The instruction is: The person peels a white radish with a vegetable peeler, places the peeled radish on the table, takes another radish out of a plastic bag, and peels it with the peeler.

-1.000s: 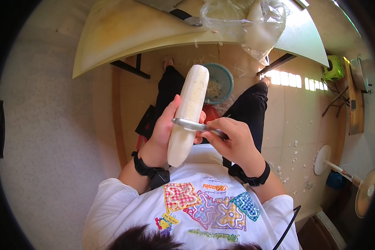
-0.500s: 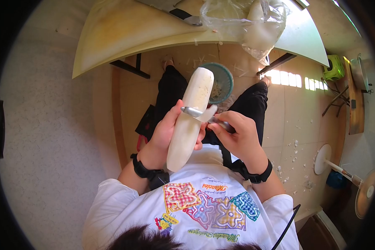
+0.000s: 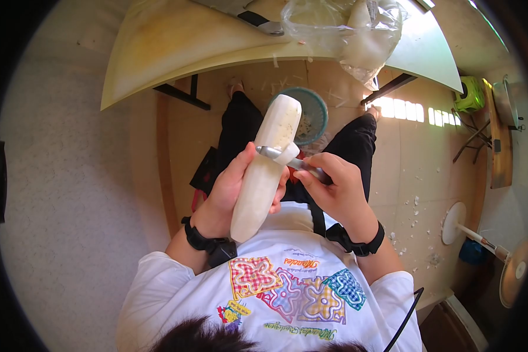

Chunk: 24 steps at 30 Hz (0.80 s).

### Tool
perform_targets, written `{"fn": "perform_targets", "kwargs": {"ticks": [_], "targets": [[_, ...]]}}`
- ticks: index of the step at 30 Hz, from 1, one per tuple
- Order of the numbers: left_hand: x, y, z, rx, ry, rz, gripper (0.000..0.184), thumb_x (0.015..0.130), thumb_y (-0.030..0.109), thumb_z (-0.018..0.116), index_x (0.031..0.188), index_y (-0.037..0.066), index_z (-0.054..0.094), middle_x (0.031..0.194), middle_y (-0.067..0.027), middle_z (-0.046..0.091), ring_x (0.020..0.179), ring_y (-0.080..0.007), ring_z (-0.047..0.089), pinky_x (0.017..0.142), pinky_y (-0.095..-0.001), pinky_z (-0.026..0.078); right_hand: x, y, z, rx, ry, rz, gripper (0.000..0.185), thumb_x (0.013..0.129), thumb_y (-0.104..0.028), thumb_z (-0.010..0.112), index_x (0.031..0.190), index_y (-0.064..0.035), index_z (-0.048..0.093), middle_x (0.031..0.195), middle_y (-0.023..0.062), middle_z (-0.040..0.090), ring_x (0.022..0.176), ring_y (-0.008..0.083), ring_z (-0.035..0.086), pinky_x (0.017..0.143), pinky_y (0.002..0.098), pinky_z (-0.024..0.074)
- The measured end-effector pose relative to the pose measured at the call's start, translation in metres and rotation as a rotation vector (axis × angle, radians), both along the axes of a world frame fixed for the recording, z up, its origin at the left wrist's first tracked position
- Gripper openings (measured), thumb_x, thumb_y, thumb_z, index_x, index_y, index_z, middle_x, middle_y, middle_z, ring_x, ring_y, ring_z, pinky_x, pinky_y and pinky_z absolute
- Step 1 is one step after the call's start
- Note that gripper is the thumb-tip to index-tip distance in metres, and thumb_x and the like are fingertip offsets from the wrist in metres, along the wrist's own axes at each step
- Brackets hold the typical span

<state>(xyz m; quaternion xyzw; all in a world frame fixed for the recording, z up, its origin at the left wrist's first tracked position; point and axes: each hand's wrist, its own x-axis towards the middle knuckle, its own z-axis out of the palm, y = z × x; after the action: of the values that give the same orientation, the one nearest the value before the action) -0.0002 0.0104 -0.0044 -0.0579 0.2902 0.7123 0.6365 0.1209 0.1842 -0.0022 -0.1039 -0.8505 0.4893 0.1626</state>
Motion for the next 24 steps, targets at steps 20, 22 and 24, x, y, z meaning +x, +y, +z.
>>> {"fn": "perform_targets", "kwargs": {"ticks": [20,22,24], "targets": [[0.004,0.0,0.011,-0.025,-0.009,0.018,0.064,0.096,0.065,0.042,0.106,0.003,0.056,0.087,-0.0095,0.061,0.062,-0.0185,0.062,0.053,-0.0333,0.053,-0.003,0.003,-0.006,-0.016,0.003,-0.107,0.018,0.083,-0.01,0.077,0.092,0.0002,0.065,0.073,0.0075,0.062,0.057,0.0121,0.052,0.052,0.0251,0.0406],[0.003,0.0,0.009,-0.019,-0.003,0.019,0.064,0.096,0.065,0.042,0.106,0.003,0.056,0.087,-0.0095,0.061,0.061,-0.0187,0.062,0.053,-0.0334,0.053,-0.004,0.002,-0.008,-0.02,0.007,-0.106,0.018,0.083,-0.01,0.077,0.092,0.0002,0.065,0.072,0.0074,0.062,0.057,0.0119,0.051,0.052,0.0251,0.0405],[0.004,-0.001,0.007,-0.012,0.002,0.017,0.064,0.096,0.065,0.042,0.106,0.003,0.056,0.087,-0.0095,0.061,0.061,-0.0188,0.062,0.053,-0.0335,0.053,-0.005,0.003,-0.009,-0.007,0.022,-0.114,0.018,0.083,-0.01,0.077,0.091,0.0003,0.065,0.072,0.0075,0.062,0.057,0.0117,0.052,0.053,0.0249,0.0406]]}}
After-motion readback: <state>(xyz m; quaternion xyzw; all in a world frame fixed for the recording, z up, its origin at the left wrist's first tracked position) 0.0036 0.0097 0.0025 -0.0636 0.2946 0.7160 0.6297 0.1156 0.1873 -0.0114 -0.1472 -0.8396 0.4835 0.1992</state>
